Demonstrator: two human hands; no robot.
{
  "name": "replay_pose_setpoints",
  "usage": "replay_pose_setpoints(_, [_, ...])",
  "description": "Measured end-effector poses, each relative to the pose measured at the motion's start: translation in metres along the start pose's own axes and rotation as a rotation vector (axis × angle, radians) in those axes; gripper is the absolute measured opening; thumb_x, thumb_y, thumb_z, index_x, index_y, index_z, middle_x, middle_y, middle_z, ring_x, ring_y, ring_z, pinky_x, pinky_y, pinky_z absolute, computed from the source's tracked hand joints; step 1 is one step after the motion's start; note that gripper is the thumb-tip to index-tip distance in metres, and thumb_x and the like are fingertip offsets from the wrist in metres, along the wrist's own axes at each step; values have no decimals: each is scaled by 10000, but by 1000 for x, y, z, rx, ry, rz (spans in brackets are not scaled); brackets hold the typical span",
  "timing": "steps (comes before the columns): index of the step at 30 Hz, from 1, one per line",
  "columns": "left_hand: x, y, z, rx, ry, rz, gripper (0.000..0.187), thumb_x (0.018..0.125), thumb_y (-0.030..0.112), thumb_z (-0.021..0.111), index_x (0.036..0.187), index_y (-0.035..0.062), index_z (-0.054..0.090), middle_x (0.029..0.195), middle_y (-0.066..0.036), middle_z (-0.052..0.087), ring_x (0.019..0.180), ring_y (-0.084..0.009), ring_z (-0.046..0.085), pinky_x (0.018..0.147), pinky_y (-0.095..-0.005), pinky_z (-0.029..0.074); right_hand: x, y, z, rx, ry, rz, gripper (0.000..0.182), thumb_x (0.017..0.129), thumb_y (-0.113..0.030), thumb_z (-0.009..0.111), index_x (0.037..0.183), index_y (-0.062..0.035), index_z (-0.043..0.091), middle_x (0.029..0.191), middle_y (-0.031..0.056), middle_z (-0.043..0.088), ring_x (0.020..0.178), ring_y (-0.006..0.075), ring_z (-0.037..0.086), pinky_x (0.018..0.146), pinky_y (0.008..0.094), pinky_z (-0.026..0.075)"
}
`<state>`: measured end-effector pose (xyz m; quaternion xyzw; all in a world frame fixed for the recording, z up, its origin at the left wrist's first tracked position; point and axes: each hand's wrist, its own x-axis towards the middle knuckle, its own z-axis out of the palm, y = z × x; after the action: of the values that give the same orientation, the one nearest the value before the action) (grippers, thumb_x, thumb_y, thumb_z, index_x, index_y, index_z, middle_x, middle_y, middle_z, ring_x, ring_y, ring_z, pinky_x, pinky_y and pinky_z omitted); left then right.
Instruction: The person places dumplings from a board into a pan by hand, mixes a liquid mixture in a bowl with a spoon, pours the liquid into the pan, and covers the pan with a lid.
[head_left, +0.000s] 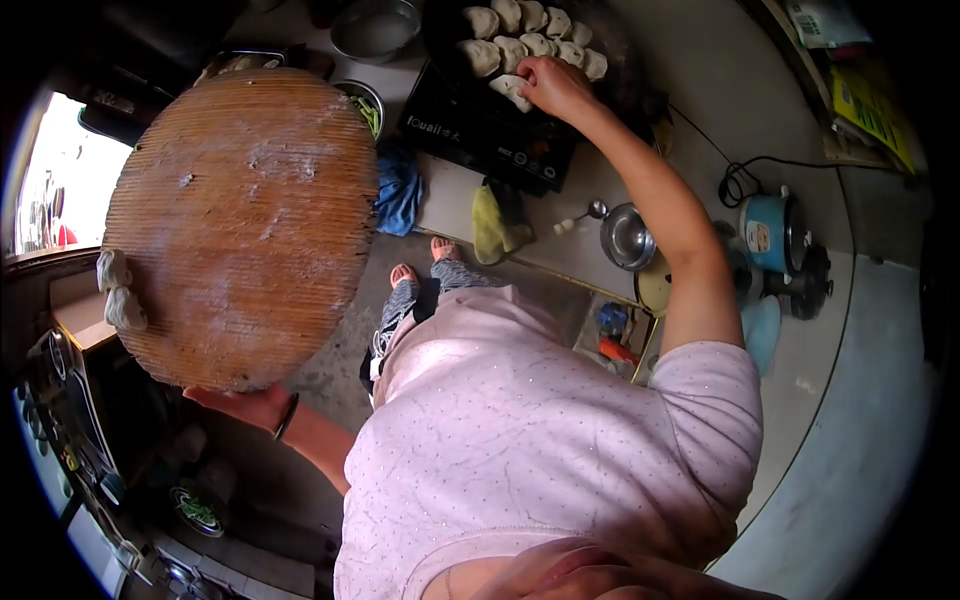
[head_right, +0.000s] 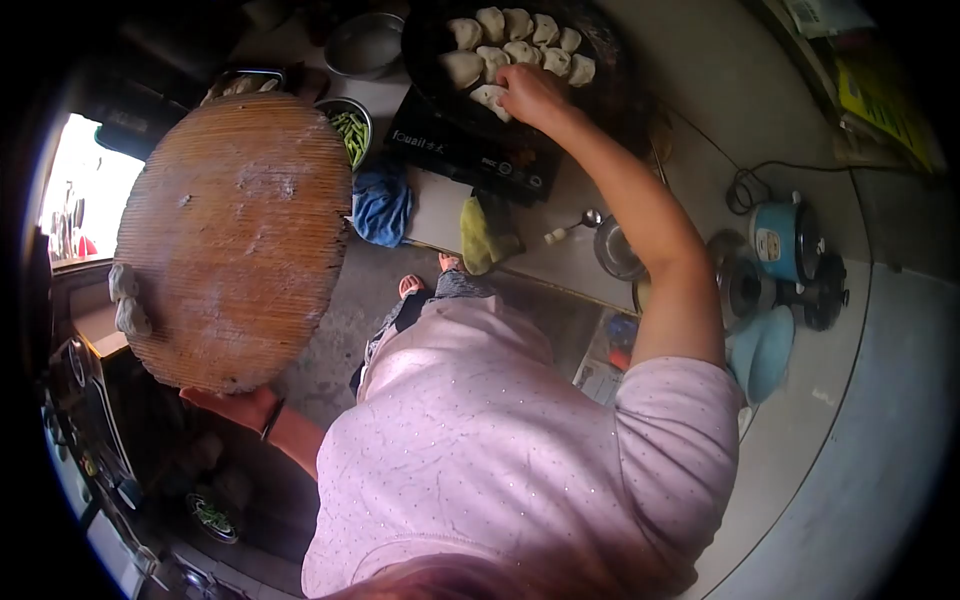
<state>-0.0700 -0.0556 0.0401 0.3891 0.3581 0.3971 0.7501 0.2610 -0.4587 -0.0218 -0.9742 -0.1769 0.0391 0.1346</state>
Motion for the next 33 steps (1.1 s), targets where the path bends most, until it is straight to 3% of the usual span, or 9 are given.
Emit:
replay_pose_setpoints(6, [1,1,-1,-32,10,-42,731,913,624,386,1425,105,333,1475,-85,341,1331,-285,341,1097,-485,268,1,-15,-1,34,-79,9,213,739,-170,714,913,-64,651,915,139,667,851,337,640,728,428,500])
replay_pose_setpoints(10, [4,0,-7,-141,-17,-81,678,940,589,365,1417,108,348,1463,-72,359,1324,-263,349,1095,-473,272,3,-37,-10,-35,129,-80,216,769,-192,711,944,-77,658,894,93,659,801,298,649,701,394,510])
replay_pose_setpoints(13, [22,-7,-28,-216,-173,-67,658,951,563,374,1408,91,353,1422,-59,409,1264,-228,423,1054,-409,345,9,-133,-55,234,251,-310,183,809,-174,690,959,-73,661,836,58,641,755,206,660,646,319,519])
replay_pose_setpoints(17, [24,-5,-27,-342,-319,-127,603,957,526,401,1355,73,407,1326,-61,499,1167,-217,505,975,-366,425,-5,-302,-93,394,311,-847,228,804,-217,716,964,-63,664,868,65,649,729,193,663,624,282,521])
replay_pose_setpoints(22, [-13,-5,5,-294,-256,-135,531,966,462,420,1273,30,464,1214,-75,560,1083,-206,548,925,-357,452,-11,-430,-74,78,535,-1114,477,827,-495,622,1082,-93,658,1201,99,587,1121,261,561,918,375,472])
replay_pose_setpoints(25, [-18,-4,1,-307,-341,-182,463,979,394,433,1167,-15,540,1084,-78,630,957,-151,599,861,-292,461,-2,-464,-58,-47,496,-1138,556,842,-555,559,1136,-90,637,1365,100,465,1325,283,351,1070,421,320])
replay_pose_setpoints(26, [-20,-5,-1,-238,-326,-158,424,986,368,431,1102,-15,569,1005,-52,639,887,-122,592,799,-269,458,-1,-467,-53,-67,411,-1135,549,848,-535,561,1138,-73,627,1414,102,408,1370,270,271,1109,415,246])
replay_pose_setpoints(28, [-20,-14,-10,-179,-339,-170,366,998,312,441,978,-12,611,852,16,616,756,-45,521,665,-217,421,-7,-472,-52,-154,321,-1157,545,840,-510,586,1152,-64,611,1401,111,419,1362,271,285,1102,419,259])
replay_pose_setpoints(33, [-15,-16,-17,-212,-375,-260,338,994,305,468,961,2,613,796,48,564,709,-22,454,632,-200,386,-34,-476,-51,-31,180,-1170,461,717,-264,756,1084,-45,582,1265,114,512,1277,296,402,1020,436,350])
